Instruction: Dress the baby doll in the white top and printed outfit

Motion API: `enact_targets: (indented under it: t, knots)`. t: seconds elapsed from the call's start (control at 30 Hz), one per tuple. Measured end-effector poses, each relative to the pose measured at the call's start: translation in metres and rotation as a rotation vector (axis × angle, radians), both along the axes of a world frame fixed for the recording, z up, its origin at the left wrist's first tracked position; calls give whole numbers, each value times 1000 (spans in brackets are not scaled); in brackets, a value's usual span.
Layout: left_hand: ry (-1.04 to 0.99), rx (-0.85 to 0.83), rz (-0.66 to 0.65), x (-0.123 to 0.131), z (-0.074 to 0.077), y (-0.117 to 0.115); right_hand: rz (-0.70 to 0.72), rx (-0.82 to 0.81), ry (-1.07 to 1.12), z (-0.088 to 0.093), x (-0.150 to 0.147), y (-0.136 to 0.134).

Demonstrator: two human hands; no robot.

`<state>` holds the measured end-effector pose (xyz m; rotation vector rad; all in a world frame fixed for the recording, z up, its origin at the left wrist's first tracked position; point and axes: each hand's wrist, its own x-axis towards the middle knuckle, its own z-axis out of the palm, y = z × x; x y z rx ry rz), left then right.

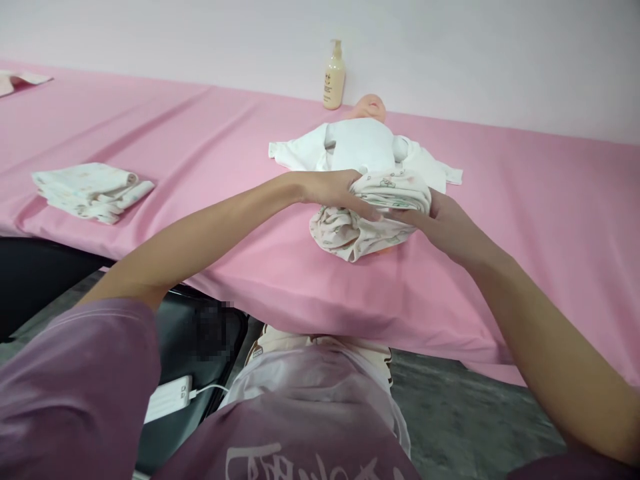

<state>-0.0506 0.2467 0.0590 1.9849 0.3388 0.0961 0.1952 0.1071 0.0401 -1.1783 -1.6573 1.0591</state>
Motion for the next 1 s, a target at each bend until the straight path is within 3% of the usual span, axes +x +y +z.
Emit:
enact_targets:
  t: [0.13, 0.27, 0.43, 0.57, 0.8, 1.0]
  knots:
    - [-5, 95, 96, 1, 1, -11, -210, 82, -42, -5, -15, -19]
    - [32, 184, 95, 3, 7, -24, -450, 55, -93, -10, -41, -42]
    - [48, 264, 52, 5, 8, -34, -594, -1, -124, -19, -67, -71]
    - [156, 380, 117, 7, 2, -41, -716, -14, -252, -37, -64, -80]
    - [275, 590, 161, 23, -8, -55, -781, -13, -493, -47, -48, -80]
    - [270, 741, 182, 28, -17, -57, -735, 42, -660, -47, -43, -74]
